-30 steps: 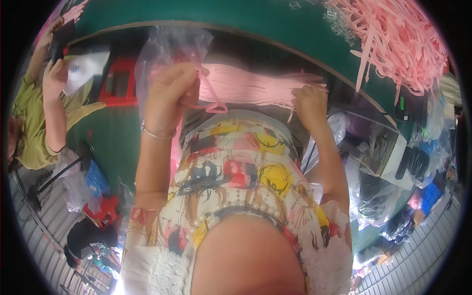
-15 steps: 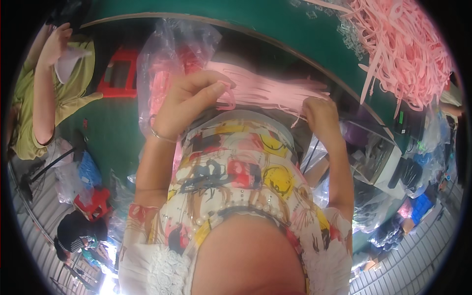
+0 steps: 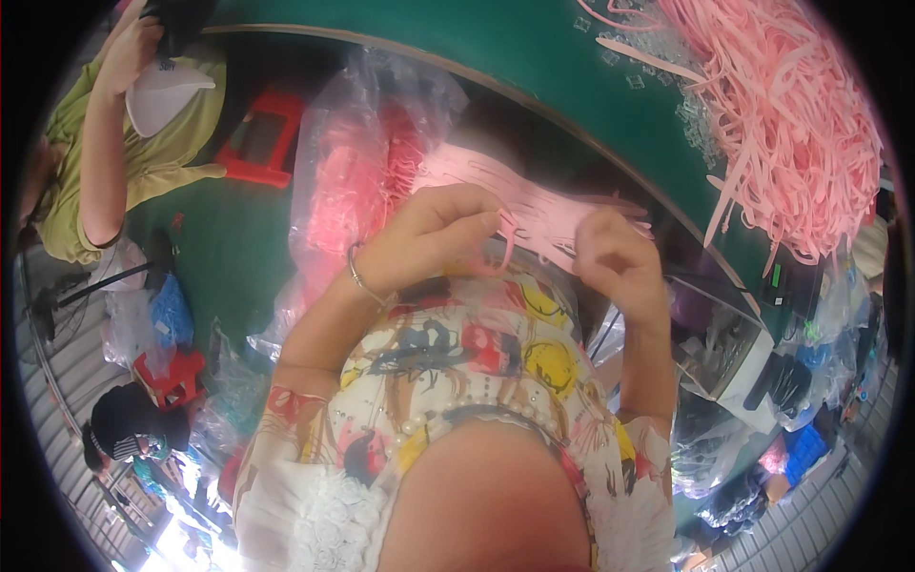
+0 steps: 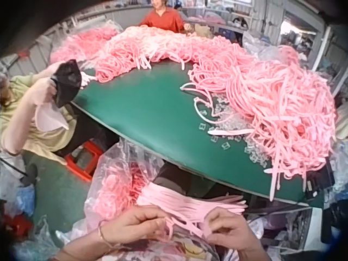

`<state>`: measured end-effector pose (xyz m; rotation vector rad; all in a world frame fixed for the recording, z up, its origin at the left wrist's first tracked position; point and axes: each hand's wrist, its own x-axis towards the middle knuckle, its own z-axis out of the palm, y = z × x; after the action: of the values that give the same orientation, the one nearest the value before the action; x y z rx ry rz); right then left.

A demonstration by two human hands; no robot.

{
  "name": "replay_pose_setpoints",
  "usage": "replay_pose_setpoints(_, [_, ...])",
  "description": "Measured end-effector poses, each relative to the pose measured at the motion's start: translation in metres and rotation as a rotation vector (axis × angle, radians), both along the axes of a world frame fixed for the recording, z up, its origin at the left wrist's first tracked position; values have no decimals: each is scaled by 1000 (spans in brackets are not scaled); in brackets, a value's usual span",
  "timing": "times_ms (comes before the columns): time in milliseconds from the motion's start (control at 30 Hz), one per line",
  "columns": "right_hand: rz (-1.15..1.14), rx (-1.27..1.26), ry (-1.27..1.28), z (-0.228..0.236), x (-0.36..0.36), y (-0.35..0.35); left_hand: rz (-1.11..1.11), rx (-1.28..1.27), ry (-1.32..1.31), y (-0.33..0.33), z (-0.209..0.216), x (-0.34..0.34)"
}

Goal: The person sits at a green table and repeatedly picks up pink elastic bands and small clear plastic clips. They insert the clips into the ends of the bands to form loops, then place the finished items into a pile on the table. The process is repetitive and involves handling materials from a plastic bag and a loose pile.

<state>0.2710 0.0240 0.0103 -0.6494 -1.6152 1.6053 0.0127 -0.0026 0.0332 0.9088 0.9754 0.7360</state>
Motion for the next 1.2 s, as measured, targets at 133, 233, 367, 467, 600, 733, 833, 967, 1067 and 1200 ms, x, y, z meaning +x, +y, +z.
replay_pose_setpoints(133, [-7, -596, 104, 1, -27, -9, -30, 39, 47, -3, 5, -1])
replay_pose_setpoints(233, [-12, -658, 82, -6, -39, -8, -13, 14, 58, -2, 15, -3])
replay_pose_setpoints(367, [20, -738, 32, -6, -43, -6, -18, 4, 43, -4, 11, -5])
replay_pose_setpoints(467, [22, -750, -82, -4, -39, -2, -39, 9, 57, -3, 8, -7])
replay_pose_setpoints(600, [45, -717, -122, -3, -37, 3, -109, 19, 64, -1, 8, -9])
replay_pose_setpoints(733, [82, -693, -143, -3, -36, 6, -181, 34, 42, 4, 7, -9])
replay_pose_setpoints(833, [103, -671, -139, -6, -34, 11, -224, -4, 54, 7, 4, -11])
replay_pose_setpoints(967, [116, -685, -106, -1, -32, 12, -260, -82, 69, 9, 3, -12])
replay_pose_setpoints(1067, [117, -683, -104, 1, -33, 12, -283, -43, 54, 9, -1, -11])
replay_pose_setpoints(1200, [131, -662, -111, -1, -38, 10, -322, -29, 38, 15, 0, -8])
